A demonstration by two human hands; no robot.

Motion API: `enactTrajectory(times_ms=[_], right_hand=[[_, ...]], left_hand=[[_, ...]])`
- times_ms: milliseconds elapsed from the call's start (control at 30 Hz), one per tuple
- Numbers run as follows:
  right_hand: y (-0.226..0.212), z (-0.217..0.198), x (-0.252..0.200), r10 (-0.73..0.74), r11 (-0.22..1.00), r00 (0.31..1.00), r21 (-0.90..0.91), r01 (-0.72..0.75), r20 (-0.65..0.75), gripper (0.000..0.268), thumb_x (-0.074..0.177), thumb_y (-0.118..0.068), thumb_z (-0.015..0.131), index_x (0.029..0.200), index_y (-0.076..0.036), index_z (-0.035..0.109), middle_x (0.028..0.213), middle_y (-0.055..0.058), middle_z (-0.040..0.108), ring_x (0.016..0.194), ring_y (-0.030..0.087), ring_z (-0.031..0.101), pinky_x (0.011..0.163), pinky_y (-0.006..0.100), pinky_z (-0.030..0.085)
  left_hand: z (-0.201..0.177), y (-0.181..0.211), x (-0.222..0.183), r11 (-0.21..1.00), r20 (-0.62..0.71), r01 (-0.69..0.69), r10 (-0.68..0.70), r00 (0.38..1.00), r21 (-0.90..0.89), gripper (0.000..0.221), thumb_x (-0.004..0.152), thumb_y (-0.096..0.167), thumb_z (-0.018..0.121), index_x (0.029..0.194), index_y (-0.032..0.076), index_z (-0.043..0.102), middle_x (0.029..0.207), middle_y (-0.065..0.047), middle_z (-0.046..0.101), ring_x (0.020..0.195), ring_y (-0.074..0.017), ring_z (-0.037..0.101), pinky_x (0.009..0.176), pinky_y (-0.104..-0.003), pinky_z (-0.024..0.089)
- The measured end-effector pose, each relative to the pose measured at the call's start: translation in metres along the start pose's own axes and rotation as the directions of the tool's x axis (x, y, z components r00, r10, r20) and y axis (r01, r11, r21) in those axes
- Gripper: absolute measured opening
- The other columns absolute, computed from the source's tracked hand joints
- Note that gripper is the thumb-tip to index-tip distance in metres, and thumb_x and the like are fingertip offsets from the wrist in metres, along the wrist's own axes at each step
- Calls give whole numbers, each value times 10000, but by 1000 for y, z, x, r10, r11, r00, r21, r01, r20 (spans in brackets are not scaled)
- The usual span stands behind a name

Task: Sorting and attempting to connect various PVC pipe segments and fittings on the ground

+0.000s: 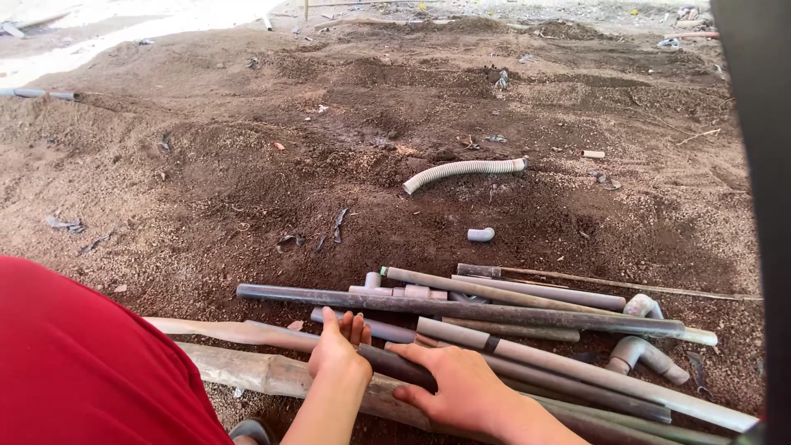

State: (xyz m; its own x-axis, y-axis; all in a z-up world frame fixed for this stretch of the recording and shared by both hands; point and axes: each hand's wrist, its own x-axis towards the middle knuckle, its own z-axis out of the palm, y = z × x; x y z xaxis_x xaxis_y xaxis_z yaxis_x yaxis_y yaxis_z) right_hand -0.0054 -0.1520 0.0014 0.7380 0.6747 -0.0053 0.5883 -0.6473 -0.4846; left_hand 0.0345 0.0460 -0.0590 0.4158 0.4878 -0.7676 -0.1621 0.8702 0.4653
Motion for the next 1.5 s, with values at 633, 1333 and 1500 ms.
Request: enactTrajectory(times_ms=[633, 1333, 1500], right_hand=[[-7, -6, 9, 198, 979, 961, 80, -186, -195, 351, 859, -434, 744, 1195, -346, 795, 997, -74, 844, 861, 245, 761, 750, 372, 572], [-18, -7, 9, 189, 981, 965, -15, -195, -180, 439, 892, -461, 718, 1330, -450, 744, 968, -18, 825, 820, 290, 745, 721, 416, 573], [-16, -10, 12, 238, 971, 955, 30, -236, -178, 449, 868, -507, 728, 1312, -451, 755, 1024, -67, 846, 850, 251, 770, 746, 382, 586]], left_hand=[[-10, 2, -10, 978, 405, 194, -149, 902, -73, 463, 1153, 428, 432, 1385, 51, 568, 1284, -58, 642, 1265, -243, 639, 1169, -508, 464], [-5, 11, 2, 986, 295, 164, -146, 944, -34, 264, 1131, 278, 557, 1236, 46, 623, 1121, -51, 663, 1043, -228, 692, 1028, -379, 595], [-5, 17, 9, 995, 278, 80, -94, 956, 59, 263, 1072, 275, 677, 1204, 47, 682, 1142, -40, 680, 1052, -165, 649, 1031, -364, 502]])
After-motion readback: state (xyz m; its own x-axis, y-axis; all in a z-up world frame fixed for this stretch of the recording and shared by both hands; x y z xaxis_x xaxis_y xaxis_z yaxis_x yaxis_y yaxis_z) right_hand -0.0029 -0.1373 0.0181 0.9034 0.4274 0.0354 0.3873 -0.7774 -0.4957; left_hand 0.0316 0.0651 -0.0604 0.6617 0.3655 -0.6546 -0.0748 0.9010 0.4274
